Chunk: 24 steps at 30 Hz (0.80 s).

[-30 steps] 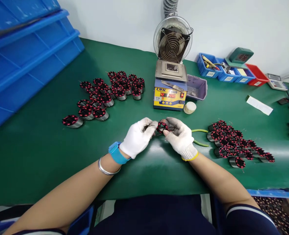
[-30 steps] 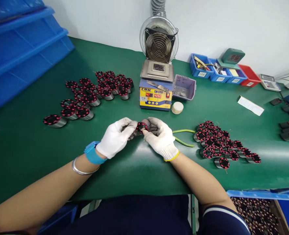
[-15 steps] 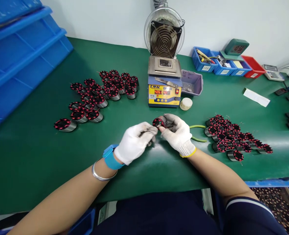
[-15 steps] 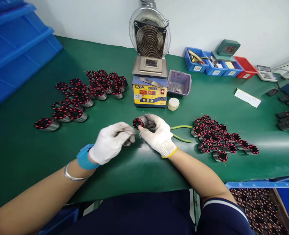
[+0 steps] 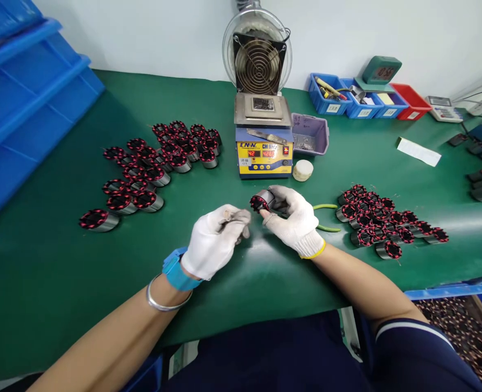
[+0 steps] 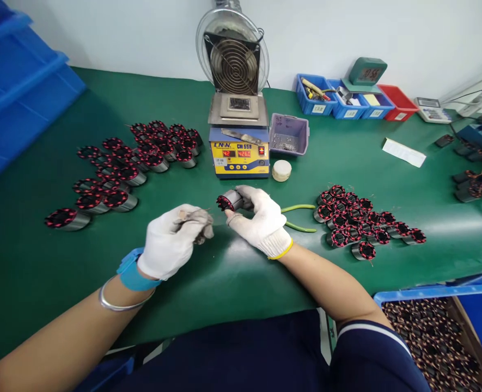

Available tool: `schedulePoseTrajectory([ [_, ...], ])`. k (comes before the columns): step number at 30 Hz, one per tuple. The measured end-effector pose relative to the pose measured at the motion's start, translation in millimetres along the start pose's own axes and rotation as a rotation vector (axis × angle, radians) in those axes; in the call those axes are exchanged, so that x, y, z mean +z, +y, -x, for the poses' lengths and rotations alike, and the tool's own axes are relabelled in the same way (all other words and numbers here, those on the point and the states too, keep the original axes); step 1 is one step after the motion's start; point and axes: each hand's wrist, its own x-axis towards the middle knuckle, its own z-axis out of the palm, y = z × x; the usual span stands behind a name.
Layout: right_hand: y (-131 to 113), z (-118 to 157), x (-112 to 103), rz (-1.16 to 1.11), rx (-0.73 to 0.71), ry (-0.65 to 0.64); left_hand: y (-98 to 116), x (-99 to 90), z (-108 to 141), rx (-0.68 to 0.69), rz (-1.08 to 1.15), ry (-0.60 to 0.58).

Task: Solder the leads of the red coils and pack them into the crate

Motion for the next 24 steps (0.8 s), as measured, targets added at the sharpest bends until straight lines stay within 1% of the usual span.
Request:
schedulePoseTrajectory([
  [3,-3,-19,-9,0.026,-0.053,0.059,-4,-3.9,-5,0.039,0.103,0.164],
  [4,-6,-31,-14,0.066,-0.09,0.077,-7,-4.4,-8,0.031,0.121,0.18],
  [5,-9,-45,-19,0.123,-0.135,0.085,-12,-4.4,-11,0.009,0.119,0.162],
  [6,-14,-63,-24,0.192,-0.189,0.087,-17,-3.8,-14,-0.024,0.102,0.118],
  [8,-27,-104,-35,0.365,-0.31,0.077,-26,-1.7,-20,-0.094,0.051,0.006],
  [10,-43,-148,-43,0.574,-0.405,0.065,-34,0.0,-24,-0.125,0.01,-0.075],
  [13,-66,-206,-45,0.88,-0.449,0.044,-41,-0.5,-26,-0.115,-0.02,-0.139],
  [15,-75,-232,-40,1.034,-0.437,0.005,-44,-2.6,-26,-0.105,-0.029,-0.173],
  [17,-78,-250,-31,1.15,-0.424,-0.05,-46,-5.0,-26,-0.089,-0.04,-0.201],
  [19,-76,-260,-23,1.216,-0.424,-0.1,-47,-6.9,-28,-0.064,-0.06,-0.213],
  [24,-66,-267,-10,1.316,-0.435,-0.164,-46,-8.3,-31,-0.026,-0.073,-0.215],
])
